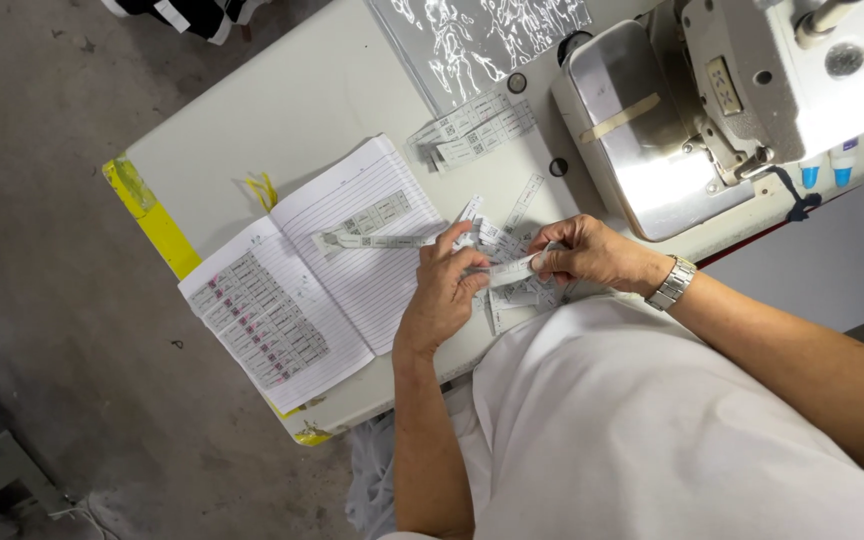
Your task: Removing clothing labels from a bag and organizing them on a workbench next to a logbook.
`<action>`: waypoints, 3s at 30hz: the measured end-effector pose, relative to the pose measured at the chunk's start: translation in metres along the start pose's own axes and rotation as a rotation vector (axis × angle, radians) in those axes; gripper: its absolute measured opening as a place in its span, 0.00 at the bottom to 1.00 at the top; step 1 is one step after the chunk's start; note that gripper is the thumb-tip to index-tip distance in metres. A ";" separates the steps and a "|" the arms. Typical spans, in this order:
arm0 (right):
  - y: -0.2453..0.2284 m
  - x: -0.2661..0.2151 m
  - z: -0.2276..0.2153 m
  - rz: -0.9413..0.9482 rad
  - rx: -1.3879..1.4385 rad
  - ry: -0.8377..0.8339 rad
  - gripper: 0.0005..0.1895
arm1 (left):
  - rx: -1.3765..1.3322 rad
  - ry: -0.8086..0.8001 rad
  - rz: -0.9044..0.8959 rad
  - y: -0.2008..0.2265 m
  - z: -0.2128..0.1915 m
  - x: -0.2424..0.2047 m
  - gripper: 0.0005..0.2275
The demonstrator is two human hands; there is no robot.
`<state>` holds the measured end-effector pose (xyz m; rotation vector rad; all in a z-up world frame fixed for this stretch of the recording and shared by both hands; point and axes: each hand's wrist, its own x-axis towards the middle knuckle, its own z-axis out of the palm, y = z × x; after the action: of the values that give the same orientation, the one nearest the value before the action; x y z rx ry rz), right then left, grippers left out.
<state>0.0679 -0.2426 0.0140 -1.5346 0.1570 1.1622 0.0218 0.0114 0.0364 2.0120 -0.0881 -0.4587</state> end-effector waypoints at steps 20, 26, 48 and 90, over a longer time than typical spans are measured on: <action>0.015 0.008 -0.001 0.053 0.092 0.068 0.08 | -0.163 0.408 0.086 -0.003 -0.008 0.084 0.05; 0.007 0.004 -0.002 0.080 0.099 0.103 0.08 | 0.305 0.417 -0.045 -0.013 -0.005 0.131 0.09; -0.013 -0.002 0.005 0.028 0.342 -0.015 0.04 | -0.991 0.158 -0.162 -0.018 0.031 -0.011 0.22; -0.106 0.093 -0.010 -0.368 -1.138 0.429 0.07 | -0.764 0.273 -0.453 -0.028 0.000 -0.017 0.08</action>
<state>0.1888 -0.1696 0.0167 -2.6498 -0.5854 0.5796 0.0021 0.0291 0.0174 1.3044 0.6334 -0.4097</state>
